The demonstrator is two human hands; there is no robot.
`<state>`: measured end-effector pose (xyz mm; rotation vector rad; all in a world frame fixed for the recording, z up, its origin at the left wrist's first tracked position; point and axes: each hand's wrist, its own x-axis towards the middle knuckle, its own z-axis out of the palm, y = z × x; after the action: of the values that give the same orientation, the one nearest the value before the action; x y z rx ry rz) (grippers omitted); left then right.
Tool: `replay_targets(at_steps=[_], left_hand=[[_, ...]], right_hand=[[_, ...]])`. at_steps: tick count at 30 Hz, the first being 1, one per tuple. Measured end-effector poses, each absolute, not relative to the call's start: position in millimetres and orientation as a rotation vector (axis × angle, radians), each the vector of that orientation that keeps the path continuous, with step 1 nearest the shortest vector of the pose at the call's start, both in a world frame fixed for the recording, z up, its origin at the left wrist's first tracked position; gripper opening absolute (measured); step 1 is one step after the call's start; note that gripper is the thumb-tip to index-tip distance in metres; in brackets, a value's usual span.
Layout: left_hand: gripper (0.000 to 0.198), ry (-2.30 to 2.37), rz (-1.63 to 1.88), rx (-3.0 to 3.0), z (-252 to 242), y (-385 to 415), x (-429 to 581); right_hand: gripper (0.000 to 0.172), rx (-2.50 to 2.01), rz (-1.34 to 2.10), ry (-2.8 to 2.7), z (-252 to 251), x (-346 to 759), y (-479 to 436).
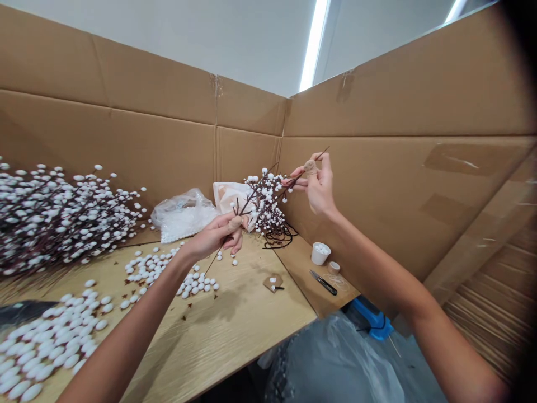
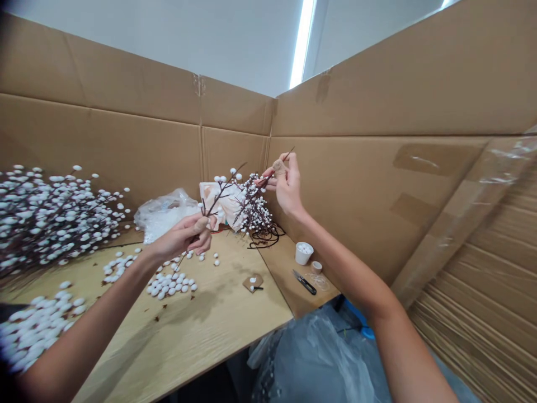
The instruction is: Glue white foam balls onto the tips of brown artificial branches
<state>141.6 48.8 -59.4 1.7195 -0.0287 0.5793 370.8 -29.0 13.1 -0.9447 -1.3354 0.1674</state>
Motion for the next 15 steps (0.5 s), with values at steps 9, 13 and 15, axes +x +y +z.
replay_targets(at_steps=[9,13,15], left_hand=[[0.037,0.315,0.737,1.740,-34.0,80.6,168.9],[0.034,0.605,0.792,1.762,-4.8,131.5,225.6],[0.030,0.736,0.808,1.807,10.7,156.8,260.4]], right_hand=[[0.026,-0.896,0.096,-1.334,26.0,386.6,-37.4],[0.018,-0.864,-0.169,-1.288,26.3,397.4,-39.2],[0.015,-0.868,-0.260,-1.278,24.9,397.4,-42.0]])
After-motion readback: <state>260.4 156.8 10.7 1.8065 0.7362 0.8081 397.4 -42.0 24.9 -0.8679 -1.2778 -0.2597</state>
